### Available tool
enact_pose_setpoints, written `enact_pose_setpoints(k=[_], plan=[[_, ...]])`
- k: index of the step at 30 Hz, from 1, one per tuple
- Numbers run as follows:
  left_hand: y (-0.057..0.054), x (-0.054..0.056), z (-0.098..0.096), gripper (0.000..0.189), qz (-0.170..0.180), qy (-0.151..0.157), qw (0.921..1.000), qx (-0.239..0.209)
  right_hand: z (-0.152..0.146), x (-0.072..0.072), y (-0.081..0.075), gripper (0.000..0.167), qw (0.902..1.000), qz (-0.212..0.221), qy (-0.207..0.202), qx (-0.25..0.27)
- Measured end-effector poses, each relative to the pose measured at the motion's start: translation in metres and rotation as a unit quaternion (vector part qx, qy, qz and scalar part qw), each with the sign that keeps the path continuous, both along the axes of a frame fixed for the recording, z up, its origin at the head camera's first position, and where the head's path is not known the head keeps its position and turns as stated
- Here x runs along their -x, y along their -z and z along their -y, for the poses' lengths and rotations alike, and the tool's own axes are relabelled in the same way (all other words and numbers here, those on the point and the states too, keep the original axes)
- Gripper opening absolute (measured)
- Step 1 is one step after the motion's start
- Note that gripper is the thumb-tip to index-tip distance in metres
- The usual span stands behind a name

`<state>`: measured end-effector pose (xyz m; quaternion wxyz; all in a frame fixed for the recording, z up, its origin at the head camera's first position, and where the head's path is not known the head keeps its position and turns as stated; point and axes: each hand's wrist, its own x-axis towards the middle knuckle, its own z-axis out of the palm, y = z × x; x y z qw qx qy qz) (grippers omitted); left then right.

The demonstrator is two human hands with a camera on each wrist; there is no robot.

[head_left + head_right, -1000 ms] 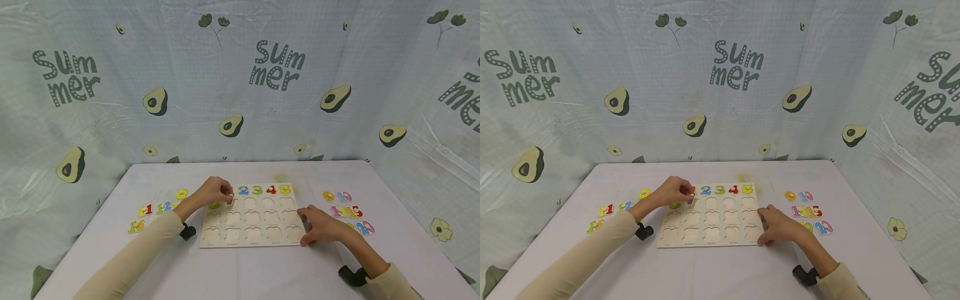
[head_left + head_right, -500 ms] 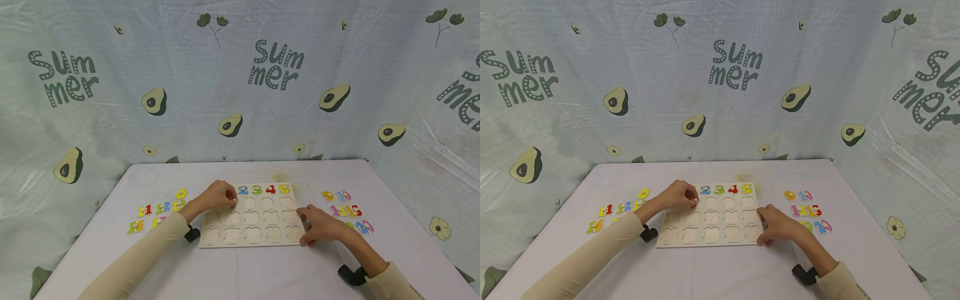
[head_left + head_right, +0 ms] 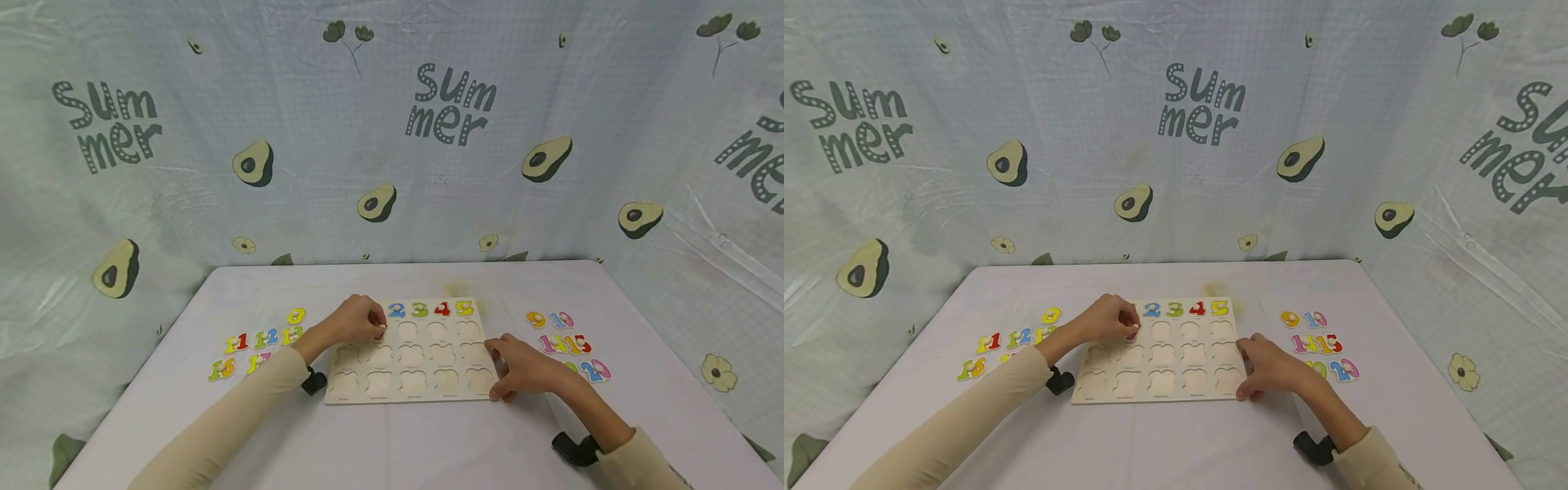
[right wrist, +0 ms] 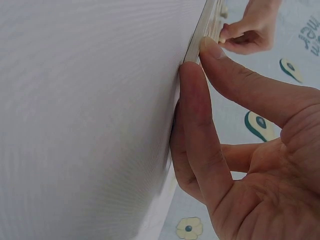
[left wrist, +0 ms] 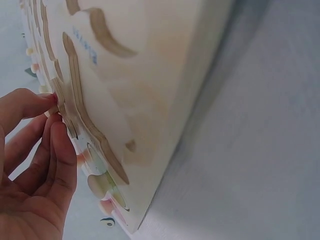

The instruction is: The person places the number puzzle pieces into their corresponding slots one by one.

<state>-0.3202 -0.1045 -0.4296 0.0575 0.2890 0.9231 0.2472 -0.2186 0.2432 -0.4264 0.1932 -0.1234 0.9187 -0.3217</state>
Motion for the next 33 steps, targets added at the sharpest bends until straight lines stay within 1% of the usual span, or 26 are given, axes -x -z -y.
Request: enact_pose_setpoints(k=[6,11,19,25,29,33], plan=[[-0.0011,-0.0004,0.0001,0.003,-0.007,0.002,0.9999,0.011,-0.0005,0.0002,-0.0001,0.089,1.0000,0.001,-0.001,0.005],[-0.0019,-0.0015,-0.0001,0.003,-0.017,0.001,0.9998,0.007,-0.0012,0.0006,-0.0002,0.089,1.0000,0.001,-0.005,0.005],[-0.0017,-0.0020,-0.0017,0.004,-0.006,-0.009,0.9999,0.002,-0.0012,0.0007,0.0002,0.088,1.0000,-0.002,-0.005,0.000],[-0.0008,-0.0021,-0.0007,0.004,-0.008,-0.004,1.0000,0.003,-0.0004,0.0003,-0.0004,0.088,1.0000,-0.002,-0.004,0.002],[-0.0036,-0.0022,-0.0007,0.004,0.003,-0.008,1.0000,0.002,-0.0003,-0.0001,-0.0006,0.088,1.0000,-0.004,-0.005,0.000],[-0.0075,-0.0001,-0.0004,0.004,0.028,-0.013,0.9995,0.005,0.0001,0.0001,-0.0009,0.088,1.0000,-0.006,-0.003,-0.006]])
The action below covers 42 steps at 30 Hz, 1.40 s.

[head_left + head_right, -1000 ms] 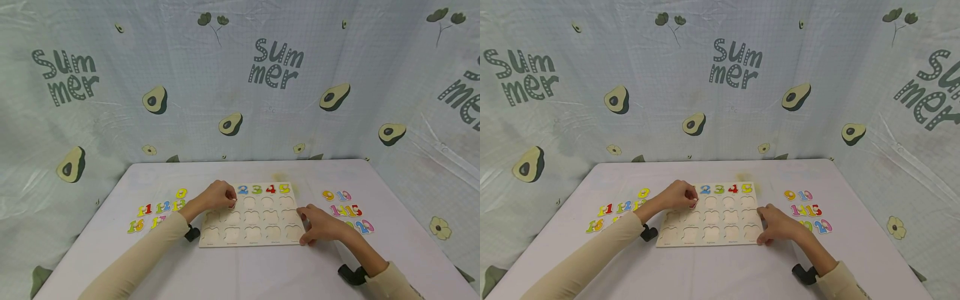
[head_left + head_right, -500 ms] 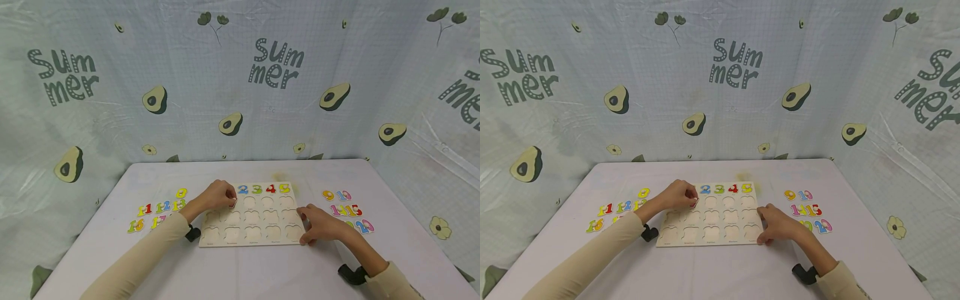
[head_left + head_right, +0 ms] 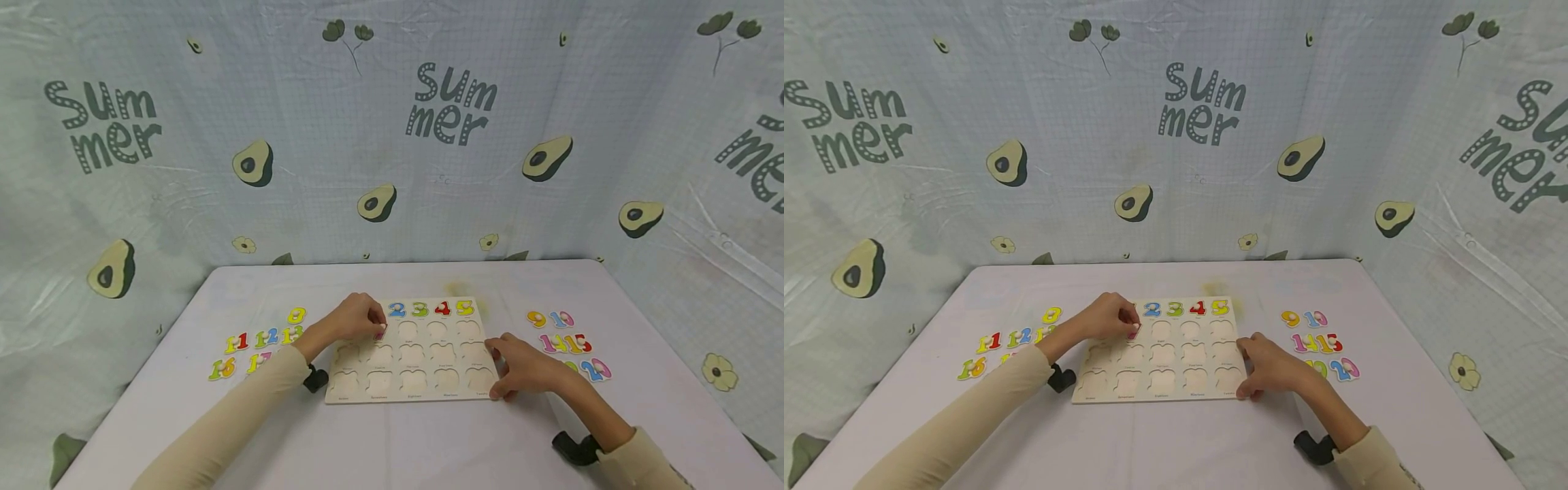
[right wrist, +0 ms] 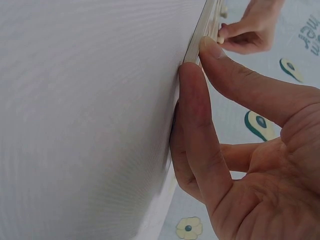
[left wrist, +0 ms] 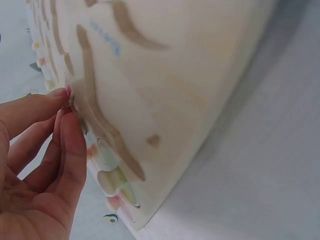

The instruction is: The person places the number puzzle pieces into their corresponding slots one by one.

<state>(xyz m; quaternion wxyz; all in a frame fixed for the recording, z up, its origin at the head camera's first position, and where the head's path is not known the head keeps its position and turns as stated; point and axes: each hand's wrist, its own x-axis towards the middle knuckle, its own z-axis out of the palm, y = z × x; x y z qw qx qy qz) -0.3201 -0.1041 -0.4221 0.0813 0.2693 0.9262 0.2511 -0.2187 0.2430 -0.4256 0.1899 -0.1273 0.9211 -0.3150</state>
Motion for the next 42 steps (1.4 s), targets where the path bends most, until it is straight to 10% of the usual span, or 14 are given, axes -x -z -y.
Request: enact_pose_setpoints(k=[9,42], plan=[[-0.0023,0.0051,0.0011,0.009,0.054,-0.014,0.9984,-0.007,-0.0001,0.0003,0.0013,0.089,0.9999,0.009,0.006,0.006],[0.0017,0.0067,0.0007,0.004,0.004,0.004,1.0000,0.008,-0.0013,0.0020,0.0011,0.089,0.9999,0.002,0.003,-0.010]])
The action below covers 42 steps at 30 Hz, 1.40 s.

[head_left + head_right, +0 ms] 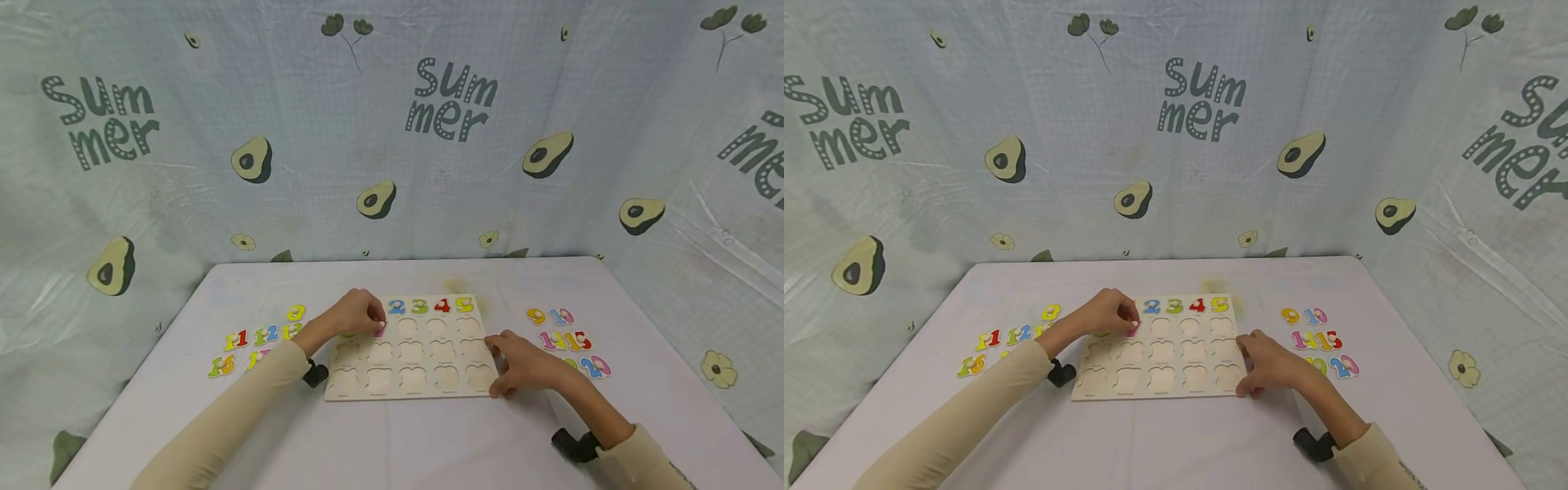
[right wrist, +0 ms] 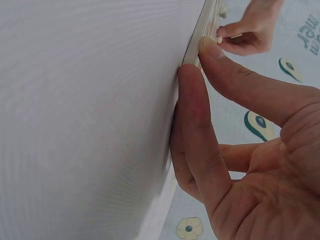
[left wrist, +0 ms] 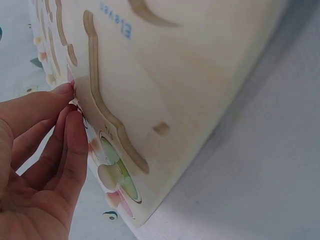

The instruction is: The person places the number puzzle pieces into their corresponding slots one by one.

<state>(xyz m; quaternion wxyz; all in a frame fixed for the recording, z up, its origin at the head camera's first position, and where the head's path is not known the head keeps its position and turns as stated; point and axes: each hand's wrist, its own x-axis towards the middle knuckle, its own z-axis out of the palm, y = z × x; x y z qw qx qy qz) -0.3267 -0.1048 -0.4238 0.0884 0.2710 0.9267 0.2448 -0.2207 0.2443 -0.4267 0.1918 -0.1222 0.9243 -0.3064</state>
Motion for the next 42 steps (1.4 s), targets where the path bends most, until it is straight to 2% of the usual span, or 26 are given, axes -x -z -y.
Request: enact_pose_setpoints(k=[4,9,15,20,23,26,32,36,40,42], plan=[[0.000,-0.001,-0.001,0.005,-0.003,-0.005,1.0000,0.005,0.000,0.000,0.000,0.088,1.0000,0.000,-0.002,-0.001],[-0.001,-0.003,-0.001,0.002,0.014,-0.011,0.9998,0.002,0.000,0.000,-0.001,0.088,1.0000,0.007,-0.001,0.004],[-0.005,-0.005,0.004,0.015,0.031,-0.022,0.9992,-0.015,0.001,0.000,-0.002,0.089,1.0000,0.008,-0.001,0.005],[-0.010,-0.006,0.016,0.013,0.002,-0.034,0.9983,-0.047,0.000,0.001,-0.001,0.088,1.0000,0.003,-0.002,0.004],[-0.016,-0.005,0.028,0.015,-0.025,-0.050,0.9961,-0.068,0.000,0.001,0.000,0.088,1.0000,0.002,-0.003,0.002],[-0.021,-0.005,0.045,0.017,-0.047,-0.081,0.9922,-0.083,0.001,0.000,-0.001,0.088,1.0000,0.003,-0.002,0.001],[-0.028,-0.003,0.086,0.022,-0.055,-0.134,0.9839,-0.106,0.001,0.000,-0.003,0.088,1.0000,-0.001,-0.005,0.004],[-0.022,0.000,0.114,0.024,-0.054,-0.166,0.9793,-0.102,0.001,0.000,-0.002,0.088,1.0000,0.000,0.000,0.004],[-0.012,0.003,0.136,0.022,-0.057,-0.200,0.9751,-0.078,0.001,0.000,-0.001,0.088,1.0000,0.002,0.000,0.005],[-0.007,0.003,0.143,0.024,-0.046,-0.213,0.9739,-0.062,0.000,0.000,0.000,0.088,1.0000,0.001,-0.002,0.006]])
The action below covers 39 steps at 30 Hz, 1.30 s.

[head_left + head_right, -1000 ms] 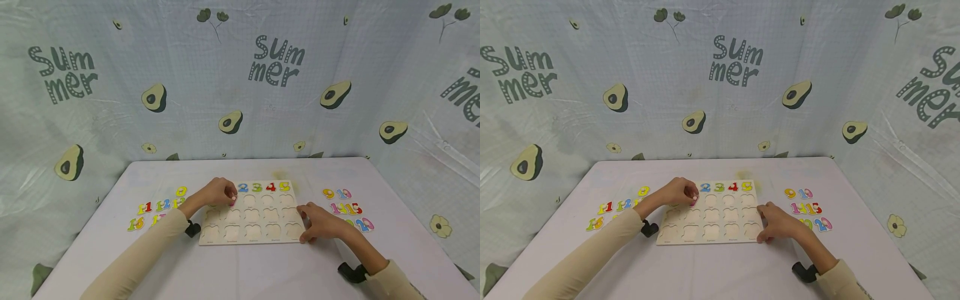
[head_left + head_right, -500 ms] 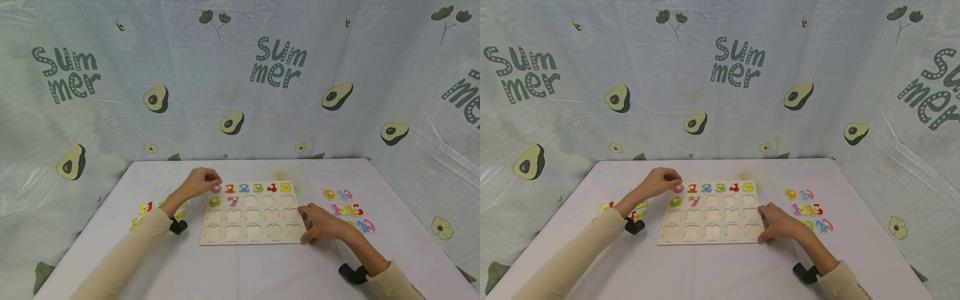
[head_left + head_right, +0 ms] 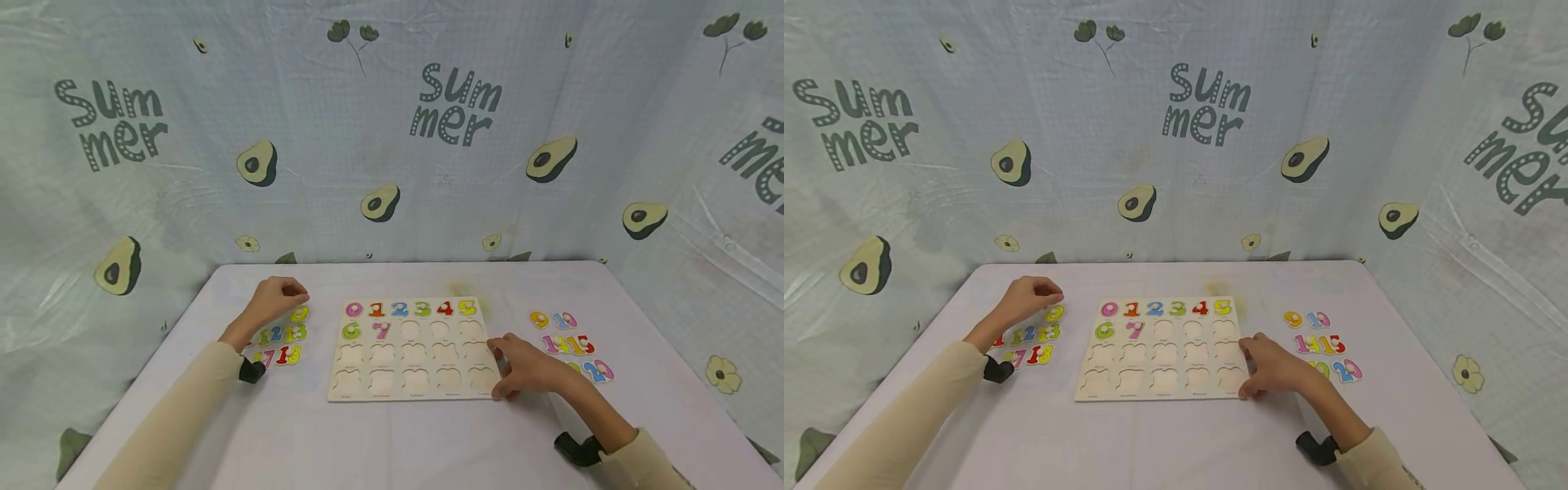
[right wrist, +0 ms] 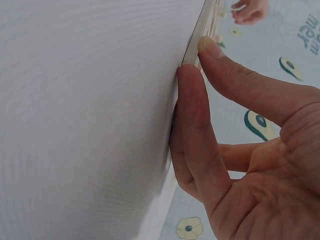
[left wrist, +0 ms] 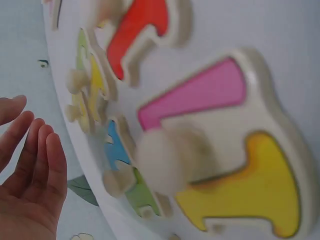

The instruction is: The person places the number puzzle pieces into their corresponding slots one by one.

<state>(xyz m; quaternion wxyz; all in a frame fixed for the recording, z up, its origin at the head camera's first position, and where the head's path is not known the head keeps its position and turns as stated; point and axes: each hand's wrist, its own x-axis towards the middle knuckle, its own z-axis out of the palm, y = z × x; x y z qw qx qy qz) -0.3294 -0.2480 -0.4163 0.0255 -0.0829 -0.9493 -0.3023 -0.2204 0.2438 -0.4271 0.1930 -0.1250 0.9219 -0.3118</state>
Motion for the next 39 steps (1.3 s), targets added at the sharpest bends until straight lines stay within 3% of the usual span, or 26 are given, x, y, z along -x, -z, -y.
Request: enact_pose_setpoints(k=[6,15,39], plan=[[0.009,-0.002,0.013,0.031,0.066,-0.013,0.9976,0.019,0.002,-0.004,0.002,0.088,0.9999,0.002,0.007,0.007],[0.012,0.001,0.019,0.028,0.099,0.003,0.9949,0.016,0.006,-0.008,0.001,0.089,0.9999,0.001,0.014,0.003],[0.008,-0.002,0.020,0.017,0.085,0.030,0.9956,0.023,0.007,-0.016,-0.004,0.088,0.9997,0.003,0.006,0.023]])
